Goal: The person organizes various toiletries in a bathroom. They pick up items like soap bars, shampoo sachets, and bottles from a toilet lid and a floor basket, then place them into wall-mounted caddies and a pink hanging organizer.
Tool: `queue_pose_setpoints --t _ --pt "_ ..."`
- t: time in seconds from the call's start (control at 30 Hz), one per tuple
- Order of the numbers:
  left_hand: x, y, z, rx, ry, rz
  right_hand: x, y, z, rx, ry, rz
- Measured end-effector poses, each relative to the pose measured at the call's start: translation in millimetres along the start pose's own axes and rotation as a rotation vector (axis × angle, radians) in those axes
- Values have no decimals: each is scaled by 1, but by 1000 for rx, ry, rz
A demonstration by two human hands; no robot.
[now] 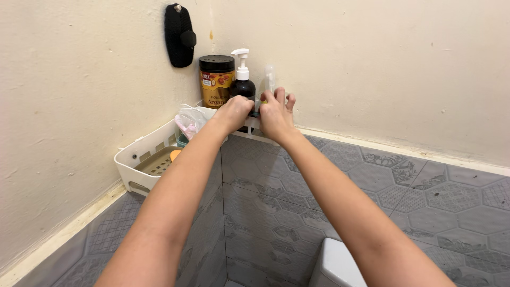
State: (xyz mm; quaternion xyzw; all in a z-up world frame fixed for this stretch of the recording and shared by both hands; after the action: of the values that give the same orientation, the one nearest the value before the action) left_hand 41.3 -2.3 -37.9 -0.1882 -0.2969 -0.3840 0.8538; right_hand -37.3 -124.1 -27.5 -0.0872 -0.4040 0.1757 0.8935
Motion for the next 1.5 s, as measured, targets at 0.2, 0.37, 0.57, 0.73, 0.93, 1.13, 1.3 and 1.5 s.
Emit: queue_pose_setpoints --t 0.2,0.37,0.57,0.73,0.93,1.13,1.3,1.5 --pt "-3 6 -11 86 -15 -182 14 -6 -1 -139 164 62" --pt "-8 9 -22 13 1 -87 1 -8 -4 63 210 -21" --pt "-44 -37 25 -109 -340 -171 -47 -29 29 382 -168 -177" --pt "-124 -121 5 -80 -398 -79 -139 -31 31 617 -47 -450" --pt "-189 -141 -32 -127 -129 78 -224 7 -18 642 488 -538" --pt "-252 -137 -68 -223 461 482 -236 69 -68 1045 441 -482" --pt "-323 -133 -95 -190 509 523 -266 124 -95 734 699 -505" --pt "-330 -139 -48 -167 302 437 -283 159 -82 736 805 -366"
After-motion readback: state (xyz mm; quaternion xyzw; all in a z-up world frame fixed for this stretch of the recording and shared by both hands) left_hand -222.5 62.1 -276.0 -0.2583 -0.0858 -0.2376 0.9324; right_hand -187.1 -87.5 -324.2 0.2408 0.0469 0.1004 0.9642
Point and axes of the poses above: each hand's wrist, its own x-axis towards the middle knuckle, its own z-axis out of the back of the hand, y = z × x, the point moved 4 cm from there along x, towards the middle knuckle, and after that the axes turned 6 degrees about z, right-handed, at the moved point
